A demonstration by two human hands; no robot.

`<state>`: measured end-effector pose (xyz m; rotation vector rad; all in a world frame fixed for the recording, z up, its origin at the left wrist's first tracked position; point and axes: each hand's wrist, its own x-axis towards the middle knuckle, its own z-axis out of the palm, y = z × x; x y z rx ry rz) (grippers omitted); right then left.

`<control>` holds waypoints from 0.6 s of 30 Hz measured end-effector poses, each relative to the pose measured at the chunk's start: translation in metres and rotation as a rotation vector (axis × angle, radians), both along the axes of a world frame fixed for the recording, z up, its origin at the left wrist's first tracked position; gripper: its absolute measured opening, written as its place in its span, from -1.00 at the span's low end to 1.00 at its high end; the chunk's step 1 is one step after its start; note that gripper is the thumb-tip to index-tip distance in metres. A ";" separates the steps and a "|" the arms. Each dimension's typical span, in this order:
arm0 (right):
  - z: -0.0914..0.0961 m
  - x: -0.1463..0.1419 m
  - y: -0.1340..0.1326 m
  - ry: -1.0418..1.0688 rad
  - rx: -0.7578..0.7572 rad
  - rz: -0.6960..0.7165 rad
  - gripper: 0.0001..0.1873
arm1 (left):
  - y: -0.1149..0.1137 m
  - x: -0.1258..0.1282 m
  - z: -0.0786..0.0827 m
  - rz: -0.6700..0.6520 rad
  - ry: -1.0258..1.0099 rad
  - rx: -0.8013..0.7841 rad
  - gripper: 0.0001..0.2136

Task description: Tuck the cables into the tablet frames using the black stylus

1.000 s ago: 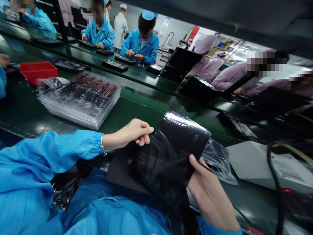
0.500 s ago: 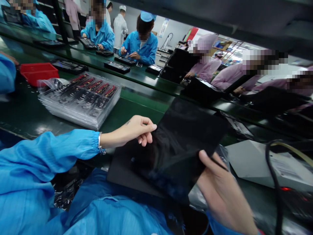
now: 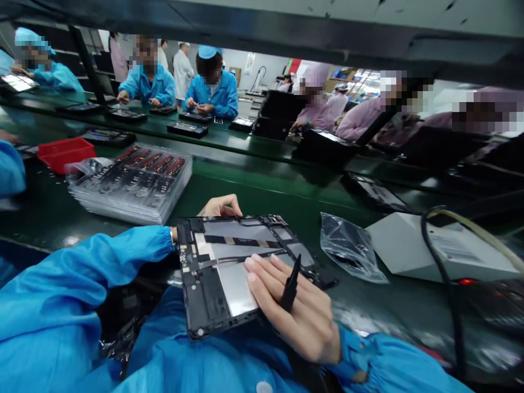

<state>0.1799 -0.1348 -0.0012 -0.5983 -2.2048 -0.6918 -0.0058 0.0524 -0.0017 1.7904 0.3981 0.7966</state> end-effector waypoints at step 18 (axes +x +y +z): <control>-0.038 -0.014 -0.020 -0.165 -0.299 -0.202 -0.60 | -0.032 -0.101 -0.056 0.493 0.793 0.489 -0.35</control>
